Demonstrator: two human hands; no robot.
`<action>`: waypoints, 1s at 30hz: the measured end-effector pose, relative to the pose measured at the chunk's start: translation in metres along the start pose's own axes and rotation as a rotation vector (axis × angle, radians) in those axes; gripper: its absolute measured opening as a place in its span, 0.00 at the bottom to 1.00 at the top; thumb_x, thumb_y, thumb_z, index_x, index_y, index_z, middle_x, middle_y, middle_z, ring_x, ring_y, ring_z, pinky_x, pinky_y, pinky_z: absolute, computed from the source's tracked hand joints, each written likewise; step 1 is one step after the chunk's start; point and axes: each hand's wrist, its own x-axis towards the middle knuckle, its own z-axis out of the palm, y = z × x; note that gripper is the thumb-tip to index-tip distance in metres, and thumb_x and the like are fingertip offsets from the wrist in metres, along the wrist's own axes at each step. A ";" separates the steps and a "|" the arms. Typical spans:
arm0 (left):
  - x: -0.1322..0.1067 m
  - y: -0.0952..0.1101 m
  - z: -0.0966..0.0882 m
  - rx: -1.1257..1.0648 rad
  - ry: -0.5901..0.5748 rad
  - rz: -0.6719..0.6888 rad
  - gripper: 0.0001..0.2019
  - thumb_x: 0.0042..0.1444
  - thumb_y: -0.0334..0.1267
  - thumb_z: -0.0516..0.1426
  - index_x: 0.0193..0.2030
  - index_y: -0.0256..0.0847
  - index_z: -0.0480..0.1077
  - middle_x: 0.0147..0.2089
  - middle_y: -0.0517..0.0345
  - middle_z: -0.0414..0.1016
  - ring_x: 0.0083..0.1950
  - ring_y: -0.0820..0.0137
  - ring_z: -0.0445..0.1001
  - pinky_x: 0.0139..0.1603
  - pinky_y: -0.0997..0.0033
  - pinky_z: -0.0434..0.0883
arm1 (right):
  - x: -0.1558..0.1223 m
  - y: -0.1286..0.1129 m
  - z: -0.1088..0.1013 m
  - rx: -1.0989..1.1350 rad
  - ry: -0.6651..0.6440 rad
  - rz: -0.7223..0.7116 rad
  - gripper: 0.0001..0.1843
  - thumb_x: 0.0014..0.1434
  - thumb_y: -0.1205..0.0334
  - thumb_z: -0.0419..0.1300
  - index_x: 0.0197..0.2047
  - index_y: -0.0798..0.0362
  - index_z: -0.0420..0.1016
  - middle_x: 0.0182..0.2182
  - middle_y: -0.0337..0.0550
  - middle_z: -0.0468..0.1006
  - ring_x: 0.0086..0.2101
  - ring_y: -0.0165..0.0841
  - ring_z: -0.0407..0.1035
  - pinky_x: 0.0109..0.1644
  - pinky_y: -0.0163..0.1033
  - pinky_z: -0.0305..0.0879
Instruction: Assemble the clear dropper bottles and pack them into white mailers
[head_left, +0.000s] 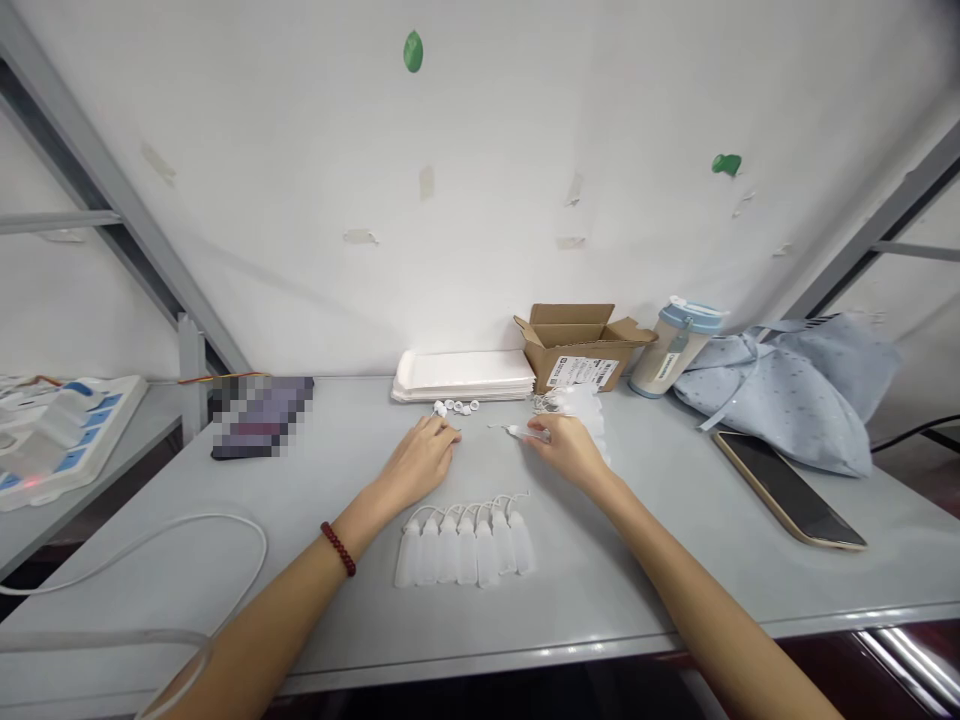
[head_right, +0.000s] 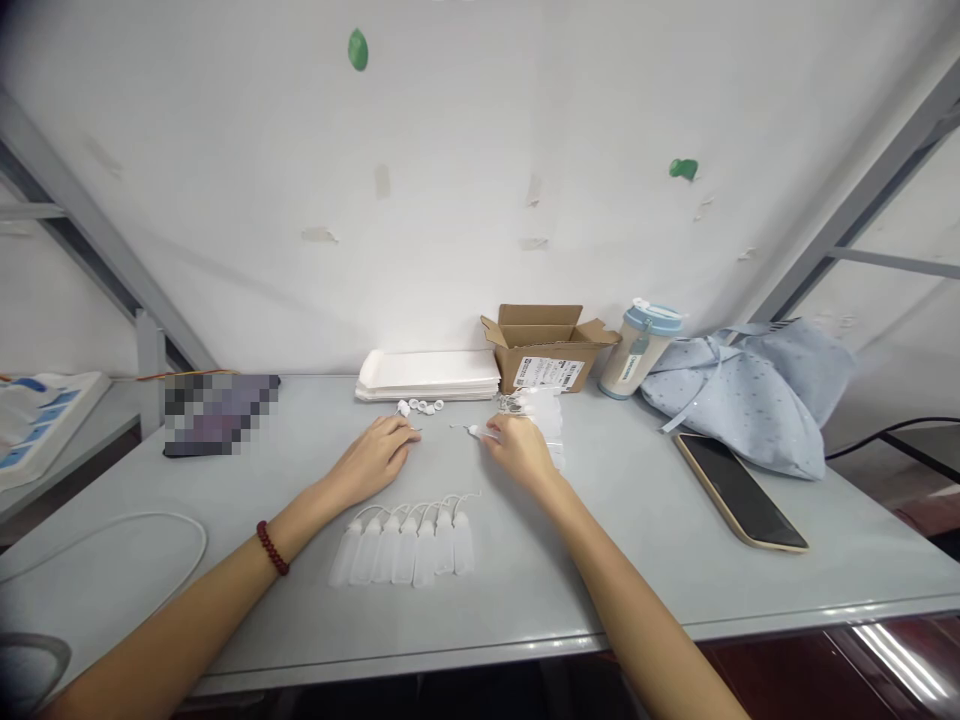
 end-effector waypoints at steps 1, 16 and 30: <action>0.000 0.001 -0.001 -0.014 -0.006 -0.006 0.13 0.58 0.28 0.46 0.42 0.37 0.71 0.44 0.47 0.71 0.47 0.60 0.66 0.48 0.59 0.67 | 0.000 0.000 0.000 -0.010 0.006 0.002 0.10 0.55 0.67 0.61 0.41 0.56 0.77 0.40 0.50 0.80 0.36 0.39 0.73 0.38 0.38 0.62; -0.003 0.012 -0.030 -0.144 -0.081 -0.215 0.11 0.58 0.38 0.47 0.37 0.40 0.68 0.38 0.52 0.74 0.41 0.62 0.71 0.41 0.65 0.65 | -0.001 0.000 0.001 -0.078 -0.041 -0.005 0.09 0.54 0.66 0.62 0.41 0.55 0.75 0.40 0.47 0.76 0.39 0.37 0.70 0.37 0.34 0.57; -0.019 -0.003 -0.073 -0.388 -0.628 -0.296 0.14 0.42 0.37 0.57 0.38 0.41 0.72 0.42 0.55 0.75 0.41 0.65 0.73 0.38 0.71 0.67 | -0.006 -0.008 -0.003 -0.074 -0.027 -0.026 0.12 0.54 0.67 0.62 0.43 0.55 0.73 0.42 0.49 0.75 0.40 0.38 0.70 0.38 0.36 0.60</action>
